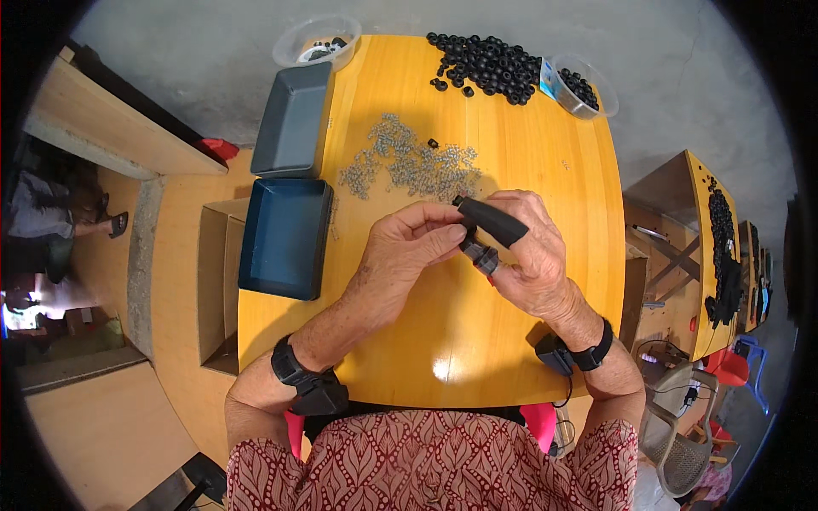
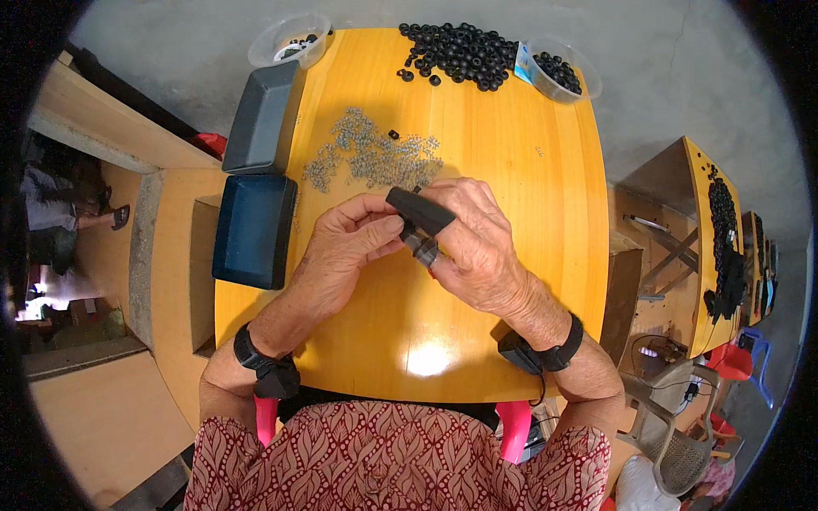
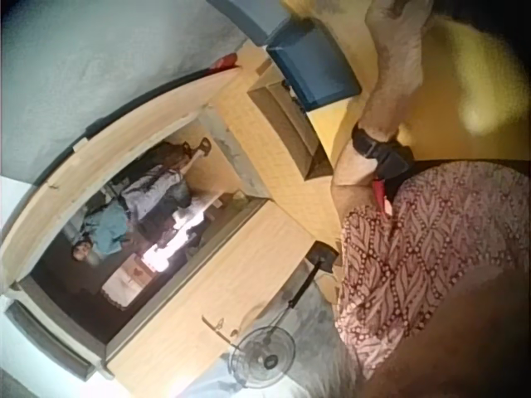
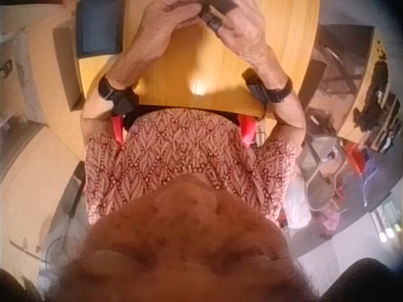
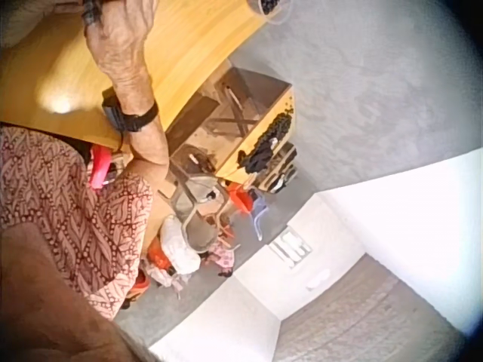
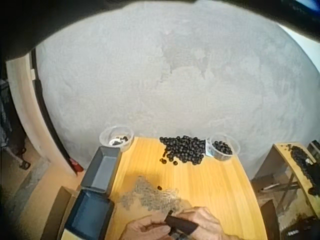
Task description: The person assembles small plastic and rubber components by hand at a table, taking black plastic rings and silver components from storage containers and small trays.
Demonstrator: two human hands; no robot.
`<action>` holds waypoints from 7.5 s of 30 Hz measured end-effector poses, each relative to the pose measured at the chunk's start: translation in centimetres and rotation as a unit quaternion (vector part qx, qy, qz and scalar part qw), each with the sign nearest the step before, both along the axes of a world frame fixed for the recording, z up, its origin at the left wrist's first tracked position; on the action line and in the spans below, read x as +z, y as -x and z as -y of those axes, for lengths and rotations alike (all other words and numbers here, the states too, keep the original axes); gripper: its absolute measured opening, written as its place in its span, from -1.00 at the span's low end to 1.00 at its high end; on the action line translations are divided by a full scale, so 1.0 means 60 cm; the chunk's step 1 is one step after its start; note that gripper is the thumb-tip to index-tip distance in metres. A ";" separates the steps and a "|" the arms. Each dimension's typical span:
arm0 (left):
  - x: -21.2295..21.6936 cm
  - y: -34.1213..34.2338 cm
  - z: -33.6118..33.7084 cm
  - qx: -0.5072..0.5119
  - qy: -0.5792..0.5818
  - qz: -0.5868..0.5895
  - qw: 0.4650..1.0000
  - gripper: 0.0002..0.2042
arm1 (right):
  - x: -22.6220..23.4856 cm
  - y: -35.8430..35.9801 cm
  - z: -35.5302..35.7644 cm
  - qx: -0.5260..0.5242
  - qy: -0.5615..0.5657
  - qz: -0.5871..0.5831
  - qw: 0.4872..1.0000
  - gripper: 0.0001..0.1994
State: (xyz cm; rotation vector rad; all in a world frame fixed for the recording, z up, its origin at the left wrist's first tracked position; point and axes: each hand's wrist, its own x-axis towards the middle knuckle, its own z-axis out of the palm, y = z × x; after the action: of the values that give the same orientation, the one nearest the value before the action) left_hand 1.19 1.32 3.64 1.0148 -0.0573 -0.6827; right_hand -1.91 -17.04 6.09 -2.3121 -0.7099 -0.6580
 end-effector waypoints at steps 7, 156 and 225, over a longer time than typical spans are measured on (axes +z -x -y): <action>-0.002 0.015 -0.004 0.001 -0.007 0.062 0.998 -0.77 | -0.009 0.025 0.004 -0.008 -0.078 -0.074 0.994 -0.63; -0.042 0.037 -0.049 0.000 0.043 -0.066 0.997 -0.78 | -0.033 -0.080 0.021 -0.039 0.204 -0.088 0.974 -0.80; -0.038 0.075 -0.005 -0.046 0.093 -0.115 0.988 -0.79 | 0.028 0.067 0.013 0.027 0.043 -0.087 0.995 -0.77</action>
State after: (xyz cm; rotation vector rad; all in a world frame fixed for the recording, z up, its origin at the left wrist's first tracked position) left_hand -3.29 1.63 1.36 0.7542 0.0334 -0.8586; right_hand -5.96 -17.80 7.79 -2.3847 -0.7275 -0.4036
